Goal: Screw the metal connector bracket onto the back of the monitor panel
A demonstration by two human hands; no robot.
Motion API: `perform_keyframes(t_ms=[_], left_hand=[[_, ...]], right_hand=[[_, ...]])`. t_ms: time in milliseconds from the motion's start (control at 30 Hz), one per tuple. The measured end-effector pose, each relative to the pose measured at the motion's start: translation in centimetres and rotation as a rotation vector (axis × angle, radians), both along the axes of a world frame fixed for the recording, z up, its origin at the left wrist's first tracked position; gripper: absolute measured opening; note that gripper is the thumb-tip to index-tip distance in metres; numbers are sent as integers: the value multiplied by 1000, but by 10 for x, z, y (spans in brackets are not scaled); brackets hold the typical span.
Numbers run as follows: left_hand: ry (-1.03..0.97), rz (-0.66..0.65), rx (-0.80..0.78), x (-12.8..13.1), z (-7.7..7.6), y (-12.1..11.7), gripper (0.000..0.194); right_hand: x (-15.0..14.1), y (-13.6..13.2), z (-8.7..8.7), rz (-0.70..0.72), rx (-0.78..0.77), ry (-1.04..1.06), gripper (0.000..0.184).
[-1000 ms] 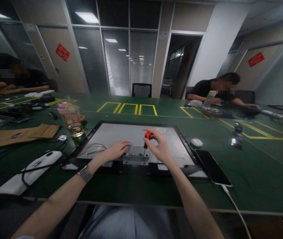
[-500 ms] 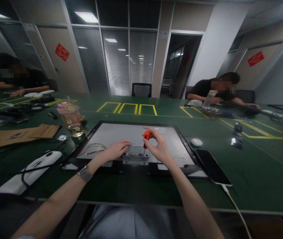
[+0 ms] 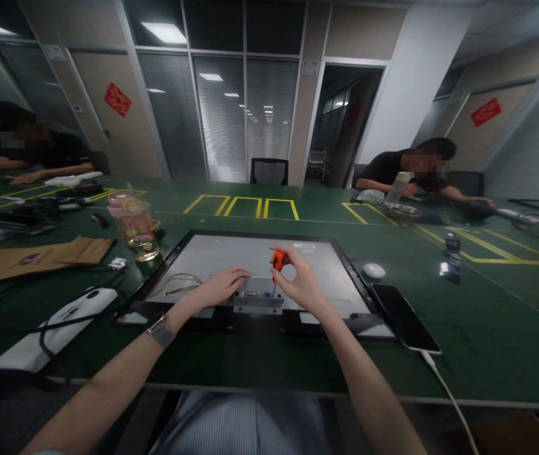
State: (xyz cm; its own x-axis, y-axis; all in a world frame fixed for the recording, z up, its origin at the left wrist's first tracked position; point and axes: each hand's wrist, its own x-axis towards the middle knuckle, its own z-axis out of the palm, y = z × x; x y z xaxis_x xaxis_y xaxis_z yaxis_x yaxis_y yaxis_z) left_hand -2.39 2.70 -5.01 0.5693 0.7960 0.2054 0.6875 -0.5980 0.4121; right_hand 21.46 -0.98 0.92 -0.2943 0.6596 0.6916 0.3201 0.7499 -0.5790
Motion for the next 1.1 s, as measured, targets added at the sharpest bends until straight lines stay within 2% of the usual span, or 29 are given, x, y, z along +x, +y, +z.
perform_keyframes(t_ms=[300, 600, 767, 900, 967, 1100], left_hand=[[13, 4, -4, 1, 2, 0, 36], [11, 5, 10, 0, -2, 1, 35], [12, 6, 6, -1, -3, 2, 36], [9, 7, 4, -2, -4, 3, 36], [6, 7, 8, -2, -5, 3, 36], [12, 8, 11, -1, -4, 2, 36]], right_hand=[[2, 3, 1, -35, 44, -79, 39], [3, -1, 1, 49, -16, -25, 32], [3, 0, 4, -27, 70, -73, 27], [3, 1, 2, -10, -3, 36, 37], [3, 1, 1, 28, -40, 63, 36], [4, 1, 2, 27, -31, -10, 34]])
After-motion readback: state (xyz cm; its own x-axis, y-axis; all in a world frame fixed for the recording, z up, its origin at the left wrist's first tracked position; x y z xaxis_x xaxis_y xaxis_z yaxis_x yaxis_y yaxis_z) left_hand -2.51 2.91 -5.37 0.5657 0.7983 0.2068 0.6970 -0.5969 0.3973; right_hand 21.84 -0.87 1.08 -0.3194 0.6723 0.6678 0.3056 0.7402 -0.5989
